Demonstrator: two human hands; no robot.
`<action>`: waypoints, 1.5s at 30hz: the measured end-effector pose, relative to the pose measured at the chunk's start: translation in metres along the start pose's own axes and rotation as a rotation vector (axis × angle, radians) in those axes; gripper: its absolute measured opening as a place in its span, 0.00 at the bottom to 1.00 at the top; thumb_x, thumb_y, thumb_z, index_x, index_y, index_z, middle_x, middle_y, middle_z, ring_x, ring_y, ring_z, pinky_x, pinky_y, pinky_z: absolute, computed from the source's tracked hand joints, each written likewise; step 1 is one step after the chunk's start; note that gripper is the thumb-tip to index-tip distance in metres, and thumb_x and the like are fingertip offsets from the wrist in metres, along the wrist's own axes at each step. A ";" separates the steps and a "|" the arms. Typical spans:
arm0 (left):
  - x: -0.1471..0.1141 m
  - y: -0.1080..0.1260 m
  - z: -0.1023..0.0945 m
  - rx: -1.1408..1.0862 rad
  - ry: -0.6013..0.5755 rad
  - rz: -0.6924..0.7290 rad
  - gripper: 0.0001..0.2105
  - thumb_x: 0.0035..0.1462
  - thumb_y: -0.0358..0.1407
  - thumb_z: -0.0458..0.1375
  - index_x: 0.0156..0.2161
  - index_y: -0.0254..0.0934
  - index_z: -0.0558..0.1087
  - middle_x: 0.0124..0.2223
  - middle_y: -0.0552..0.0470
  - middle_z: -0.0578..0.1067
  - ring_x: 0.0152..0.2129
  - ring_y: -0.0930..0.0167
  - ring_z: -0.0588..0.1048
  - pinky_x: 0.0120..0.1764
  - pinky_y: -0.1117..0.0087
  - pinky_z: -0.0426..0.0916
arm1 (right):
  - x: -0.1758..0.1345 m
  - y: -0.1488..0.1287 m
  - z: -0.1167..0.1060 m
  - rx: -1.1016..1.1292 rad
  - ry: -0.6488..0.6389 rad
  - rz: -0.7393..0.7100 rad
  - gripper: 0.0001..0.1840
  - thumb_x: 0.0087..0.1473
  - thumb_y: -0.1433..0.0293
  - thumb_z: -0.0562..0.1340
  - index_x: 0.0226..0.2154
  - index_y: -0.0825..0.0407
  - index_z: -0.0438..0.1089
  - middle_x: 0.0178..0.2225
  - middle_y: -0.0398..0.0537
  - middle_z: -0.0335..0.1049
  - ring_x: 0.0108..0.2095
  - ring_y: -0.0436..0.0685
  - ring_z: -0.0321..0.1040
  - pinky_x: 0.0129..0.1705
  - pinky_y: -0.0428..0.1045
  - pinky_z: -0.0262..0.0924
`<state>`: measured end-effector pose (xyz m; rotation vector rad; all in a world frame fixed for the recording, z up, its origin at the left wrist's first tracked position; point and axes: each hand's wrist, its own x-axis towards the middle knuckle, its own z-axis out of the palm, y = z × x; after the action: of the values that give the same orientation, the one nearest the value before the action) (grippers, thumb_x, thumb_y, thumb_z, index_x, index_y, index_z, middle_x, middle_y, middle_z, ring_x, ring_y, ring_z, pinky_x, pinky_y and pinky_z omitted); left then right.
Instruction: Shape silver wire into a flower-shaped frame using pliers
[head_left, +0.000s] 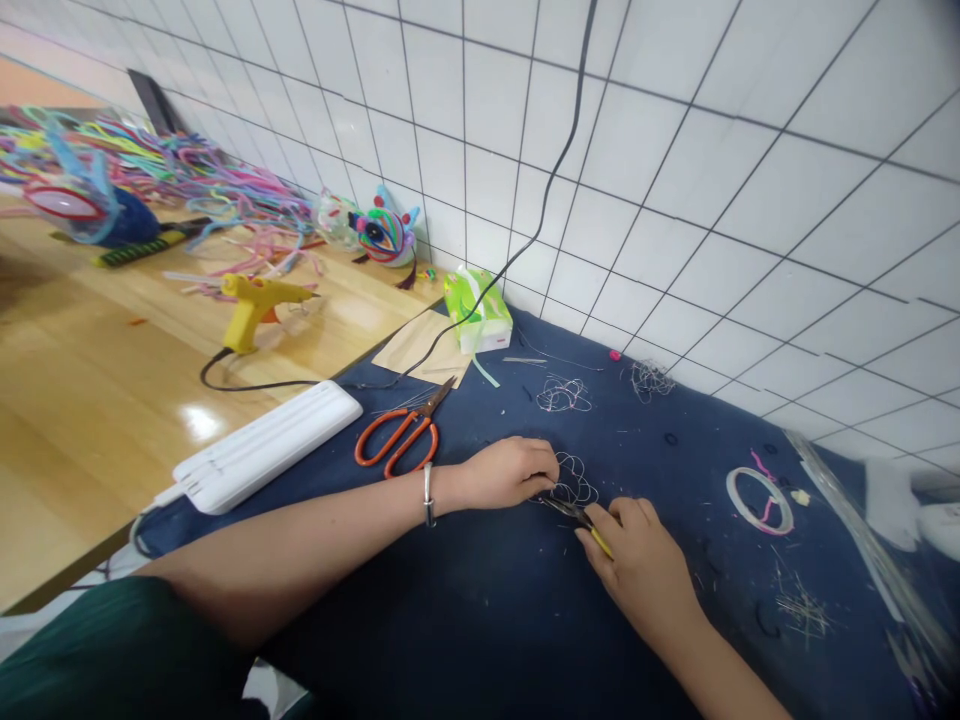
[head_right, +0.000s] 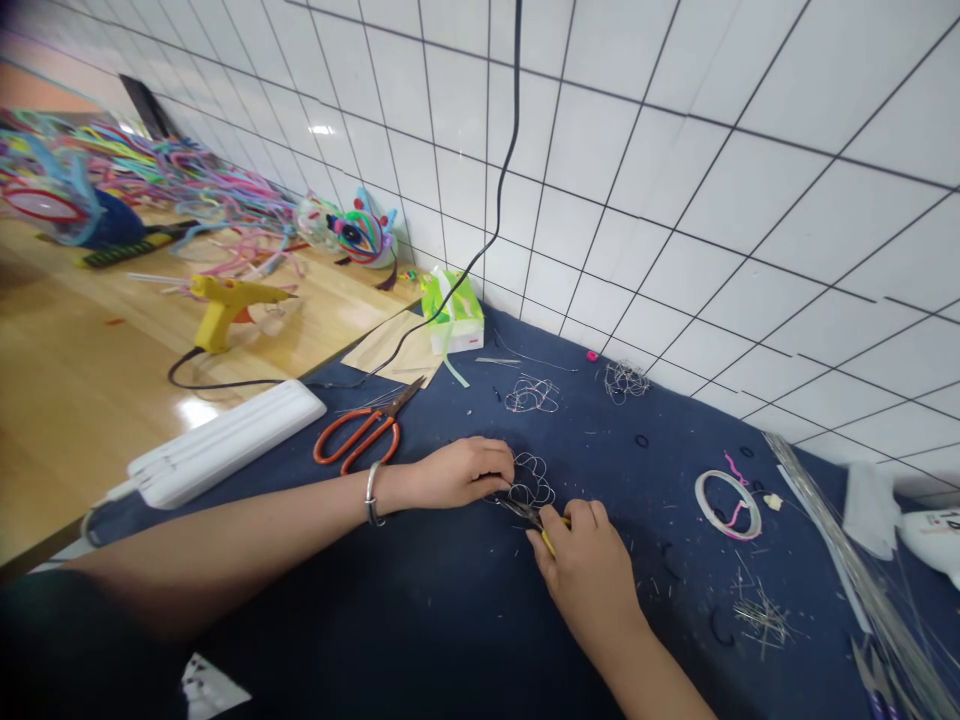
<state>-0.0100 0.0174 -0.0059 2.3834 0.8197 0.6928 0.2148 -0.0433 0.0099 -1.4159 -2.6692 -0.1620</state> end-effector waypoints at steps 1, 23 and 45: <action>0.000 0.000 0.000 0.002 -0.004 -0.002 0.06 0.56 0.27 0.50 0.34 0.35 0.69 0.34 0.51 0.70 0.33 0.73 0.70 0.38 0.74 0.63 | 0.000 0.000 0.000 0.001 0.002 0.011 0.12 0.56 0.65 0.53 0.40 0.51 0.68 0.30 0.51 0.61 0.33 0.56 0.57 0.31 0.49 0.55; 0.000 -0.001 -0.001 -0.016 -0.012 0.012 0.06 0.55 0.27 0.50 0.33 0.35 0.69 0.34 0.51 0.70 0.32 0.73 0.70 0.37 0.74 0.63 | 0.000 -0.001 0.003 0.001 -0.039 -0.019 0.13 0.56 0.64 0.53 0.41 0.50 0.67 0.32 0.50 0.61 0.34 0.56 0.57 0.32 0.49 0.54; -0.001 -0.006 -0.018 -0.121 -0.146 0.079 0.06 0.50 0.27 0.58 0.35 0.35 0.73 0.47 0.47 0.68 0.45 0.68 0.67 0.48 0.70 0.62 | -0.006 0.006 -0.003 -0.032 -0.034 0.003 0.12 0.56 0.64 0.54 0.41 0.50 0.67 0.31 0.50 0.61 0.34 0.56 0.57 0.33 0.48 0.54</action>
<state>-0.0242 0.0267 0.0032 2.3352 0.6080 0.5739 0.2232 -0.0458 0.0120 -1.4443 -2.7038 -0.1819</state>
